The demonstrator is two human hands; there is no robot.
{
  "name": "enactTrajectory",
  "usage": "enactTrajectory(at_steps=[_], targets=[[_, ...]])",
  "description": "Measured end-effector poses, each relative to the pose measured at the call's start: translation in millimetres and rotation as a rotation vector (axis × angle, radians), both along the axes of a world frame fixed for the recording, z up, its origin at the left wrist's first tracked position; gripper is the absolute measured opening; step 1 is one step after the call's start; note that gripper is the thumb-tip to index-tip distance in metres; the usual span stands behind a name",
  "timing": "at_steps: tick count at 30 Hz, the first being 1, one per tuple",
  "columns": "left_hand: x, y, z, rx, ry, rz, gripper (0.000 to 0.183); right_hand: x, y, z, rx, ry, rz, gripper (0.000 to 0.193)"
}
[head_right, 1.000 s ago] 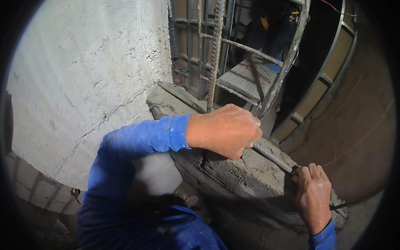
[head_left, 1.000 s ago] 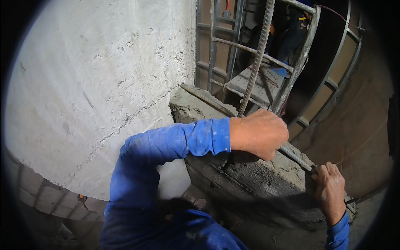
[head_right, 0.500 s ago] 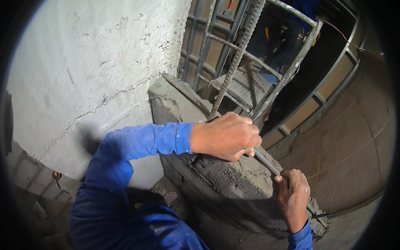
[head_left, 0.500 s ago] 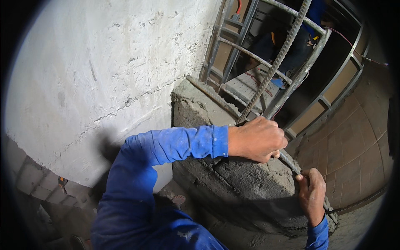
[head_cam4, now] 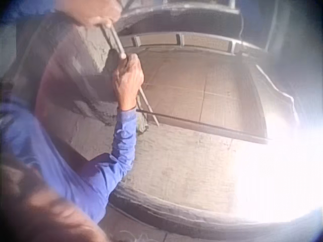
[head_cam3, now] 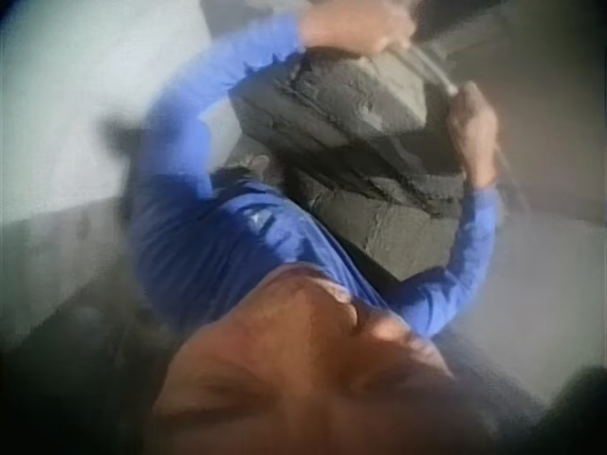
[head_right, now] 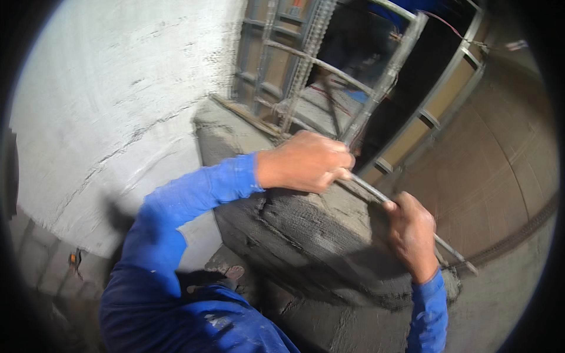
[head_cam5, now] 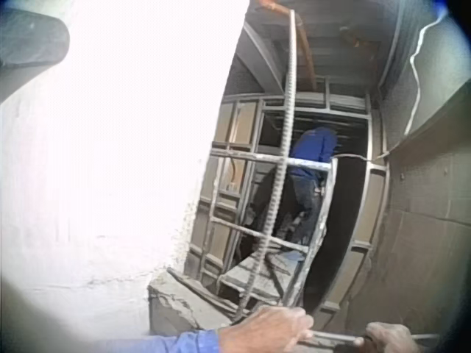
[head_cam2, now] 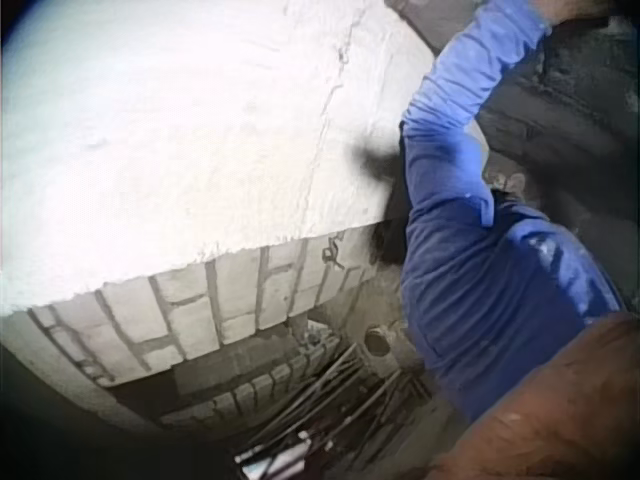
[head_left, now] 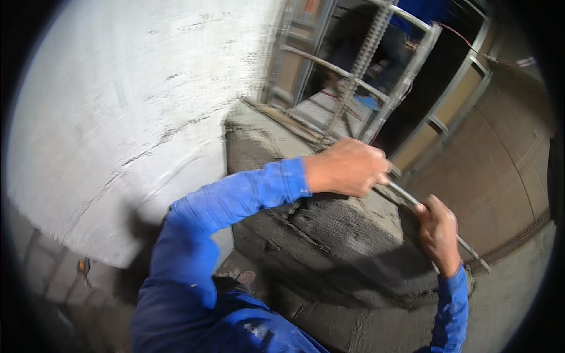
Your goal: The person bends a long metal rebar rod by hand against a concrete ledge. They repeatedly flex and straighten the rod to shape it.
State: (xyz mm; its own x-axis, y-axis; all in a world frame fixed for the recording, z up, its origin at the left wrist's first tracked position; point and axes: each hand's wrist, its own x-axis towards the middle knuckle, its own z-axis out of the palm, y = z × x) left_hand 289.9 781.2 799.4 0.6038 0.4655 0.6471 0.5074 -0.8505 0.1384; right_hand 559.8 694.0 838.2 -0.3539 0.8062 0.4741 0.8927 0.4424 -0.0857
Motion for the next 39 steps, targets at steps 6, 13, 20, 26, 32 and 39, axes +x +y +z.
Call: enactTrajectory(at_steps=[6,13,20,26,32,39], targets=[[3.8,-2.3,12.6,-0.070,-0.105,-0.182,0.017,5.2,0.4,-13.7,0.134,0.021,0.028,0.018],[9.1,-5.7,15.5,0.045,0.008,-0.078,0.014,7.5,11.1,-37.0,0.386,0.101,0.091,0.018],[11.6,-12.3,6.7,0.166,0.051,0.011,0.017,3.2,8.5,-45.6,0.379,0.130,0.041,0.012],[12.1,-15.6,14.1,0.153,0.126,0.010,0.019,3.4,9.7,-50.9,0.415,0.154,0.043,0.015],[10.2,-17.3,15.3,0.220,0.241,0.052,0.020,0.8,9.2,-53.1,0.371,0.182,0.040,0.015],[20.3,-22.1,24.6,0.124,0.113,-0.034,0.018,19.9,-1.8,-36.4,0.420,0.095,-0.090,0.029]])
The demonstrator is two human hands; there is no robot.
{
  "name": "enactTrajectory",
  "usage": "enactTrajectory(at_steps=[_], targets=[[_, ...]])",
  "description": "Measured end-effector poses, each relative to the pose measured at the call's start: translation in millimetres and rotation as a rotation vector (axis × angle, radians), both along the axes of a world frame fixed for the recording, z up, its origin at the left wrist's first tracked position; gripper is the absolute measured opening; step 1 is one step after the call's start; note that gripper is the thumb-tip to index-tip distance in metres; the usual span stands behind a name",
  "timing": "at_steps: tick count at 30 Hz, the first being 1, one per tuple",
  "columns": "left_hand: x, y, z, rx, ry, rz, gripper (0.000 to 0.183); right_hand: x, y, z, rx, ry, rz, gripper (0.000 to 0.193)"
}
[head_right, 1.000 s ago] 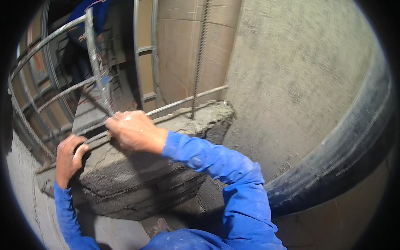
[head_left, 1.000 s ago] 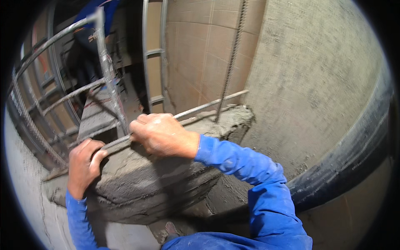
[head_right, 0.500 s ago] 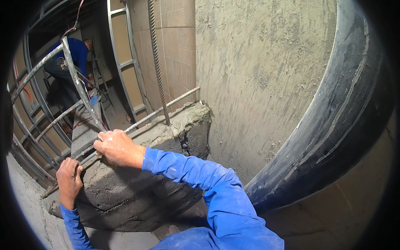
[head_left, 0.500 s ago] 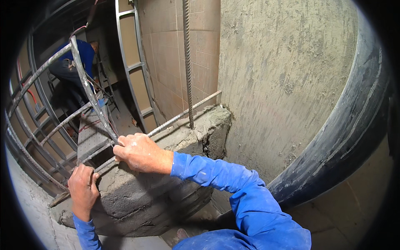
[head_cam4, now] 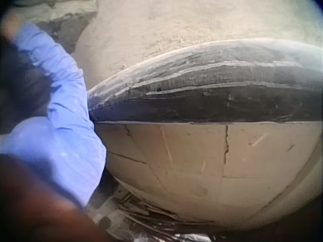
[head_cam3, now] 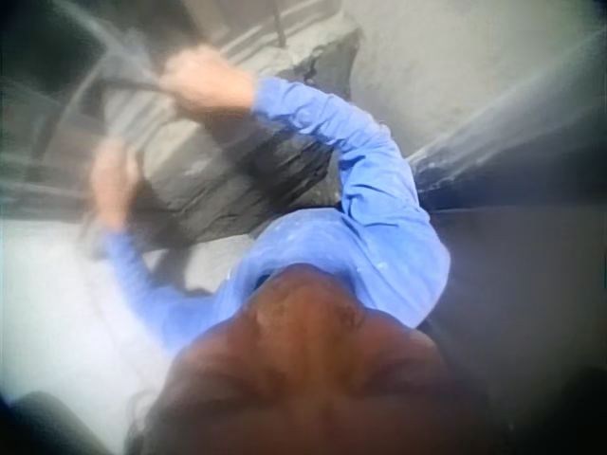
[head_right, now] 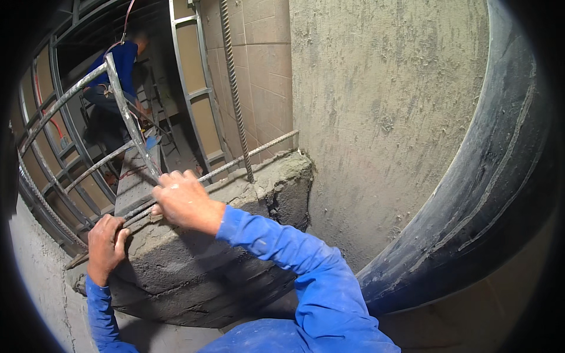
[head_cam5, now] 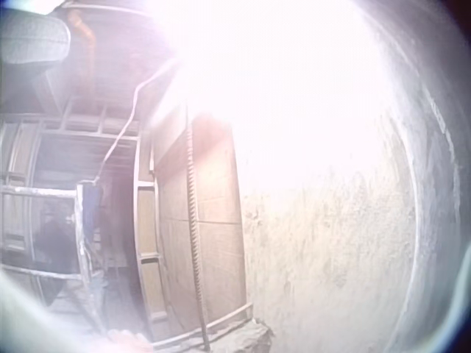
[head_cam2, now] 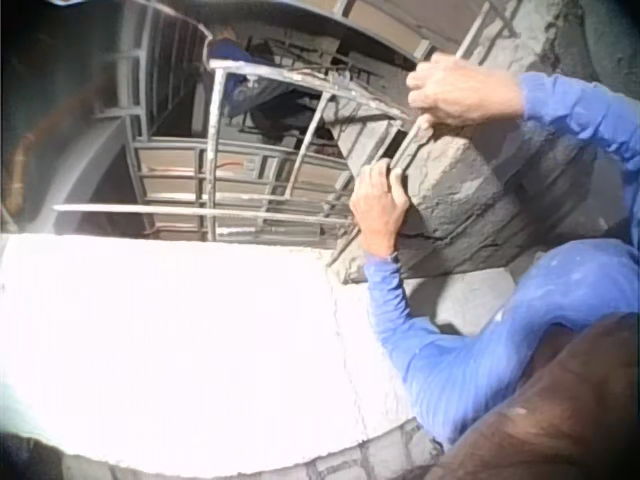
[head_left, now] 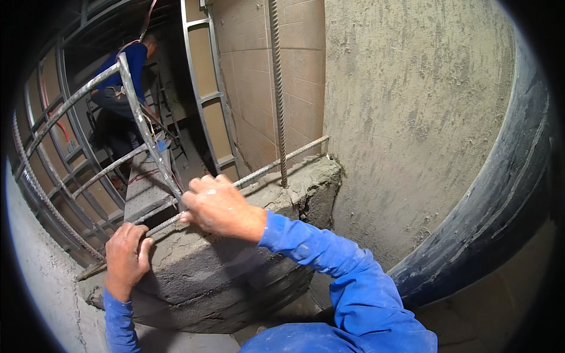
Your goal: The person bends a long metal rebar rod by hand against a concrete ledge. They repeatedly flex and straighten the rod to shape it.
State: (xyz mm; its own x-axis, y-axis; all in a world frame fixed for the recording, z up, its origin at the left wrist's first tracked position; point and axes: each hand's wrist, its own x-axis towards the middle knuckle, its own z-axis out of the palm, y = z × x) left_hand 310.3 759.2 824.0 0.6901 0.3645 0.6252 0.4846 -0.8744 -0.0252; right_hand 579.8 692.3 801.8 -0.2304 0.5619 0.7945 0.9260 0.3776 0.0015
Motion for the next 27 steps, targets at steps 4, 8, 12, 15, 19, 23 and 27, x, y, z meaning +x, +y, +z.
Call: enactTrajectory(at_steps=[4,8,12,15,19,23,27], targets=[[24.6,2.2,-3.1,-0.172,-0.098,-0.166,0.020,16.5,-16.8,-4.0,-0.024,0.006,-0.147,0.034],[42.8,9.3,-9.4,-0.198,-0.105,-0.172,0.013,22.0,-10.4,-3.9,-0.070,-0.012,-0.070,0.042],[41.5,13.0,-6.6,-0.281,0.030,-0.197,0.011,21.0,-6.8,1.0,-0.268,0.012,-0.026,0.048],[36.1,15.4,5.6,-0.166,0.069,-0.166,0.011,21.6,-3.7,12.0,-0.216,-0.060,-0.031,0.048],[31.6,12.9,10.5,-0.213,0.115,-0.172,0.011,20.1,-8.0,7.9,-0.253,0.011,0.016,0.038],[34.2,7.3,3.4,-0.218,0.093,-0.134,0.013,17.2,-14.7,-7.4,-0.210,0.155,0.060,0.031],[36.2,8.1,2.9,-0.210,0.080,-0.160,0.012,15.5,-18.3,-14.1,-0.077,0.108,-0.014,0.029]])
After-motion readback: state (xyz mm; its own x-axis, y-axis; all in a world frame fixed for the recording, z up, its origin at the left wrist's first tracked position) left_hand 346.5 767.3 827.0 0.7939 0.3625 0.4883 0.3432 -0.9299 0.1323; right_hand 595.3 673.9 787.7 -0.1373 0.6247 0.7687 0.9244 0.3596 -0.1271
